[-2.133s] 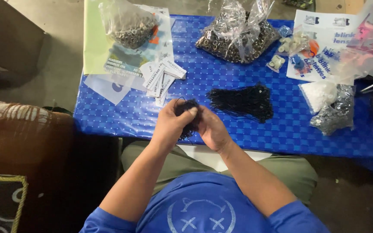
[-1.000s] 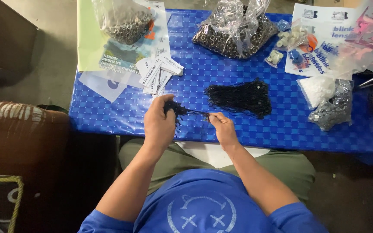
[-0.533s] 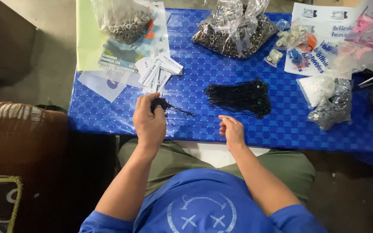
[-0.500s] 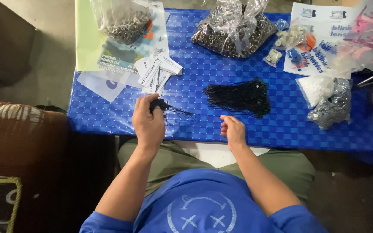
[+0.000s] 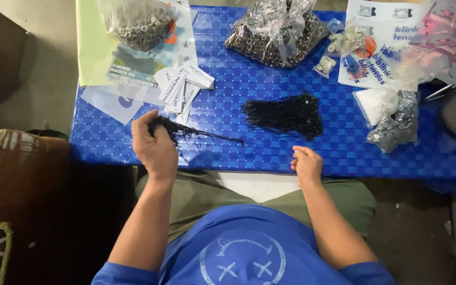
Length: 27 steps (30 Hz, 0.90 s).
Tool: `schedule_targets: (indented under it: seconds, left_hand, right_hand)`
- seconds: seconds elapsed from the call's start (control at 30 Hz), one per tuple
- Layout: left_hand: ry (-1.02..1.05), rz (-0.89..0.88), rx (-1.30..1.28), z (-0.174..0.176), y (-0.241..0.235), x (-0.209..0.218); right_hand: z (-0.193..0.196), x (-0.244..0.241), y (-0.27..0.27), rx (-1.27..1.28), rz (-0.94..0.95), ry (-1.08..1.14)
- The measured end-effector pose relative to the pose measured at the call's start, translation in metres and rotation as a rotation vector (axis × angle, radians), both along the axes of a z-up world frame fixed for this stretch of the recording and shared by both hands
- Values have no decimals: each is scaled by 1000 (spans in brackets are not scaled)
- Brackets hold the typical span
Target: Sorting and untangling small black elastic loops on a table
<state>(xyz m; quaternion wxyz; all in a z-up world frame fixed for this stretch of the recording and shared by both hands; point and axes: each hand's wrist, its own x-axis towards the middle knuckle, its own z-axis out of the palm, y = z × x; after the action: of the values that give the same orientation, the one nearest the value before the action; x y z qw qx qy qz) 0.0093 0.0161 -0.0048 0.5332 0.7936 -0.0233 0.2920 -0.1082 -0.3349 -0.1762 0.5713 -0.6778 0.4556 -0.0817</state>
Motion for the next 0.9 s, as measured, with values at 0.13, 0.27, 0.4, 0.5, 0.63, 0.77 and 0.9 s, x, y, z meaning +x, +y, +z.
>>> schedule_targets:
  seconds: [0.13,0.27,0.4,0.5,0.63,0.77,0.9]
  left_hand:
    - [-5,24,-17,9,1,2]
    - [56,33,-104,8,1,1]
    - [84,71,-153,-3,4,-2]
    - [97,82,-131,-10,11,0]
    - [179,49,-73,-41,7,2]
    - [518,-8,417,-100,-12,-10]
    - [459,-42,822,-93,-52,-35]
  right_hand:
    - [9,0,3,20,-35,-5]
    - [-3,2,-3,83,-119,-39]
    - [-7,-2,-13,112,-225,-69]
    - [-5,-7,-26,111,-257,-70]
    - [4,-5,-18,120,-167,-88]
    - [30,0,5,42,45,-129]
    - [91,5,25,-60,248,-246]
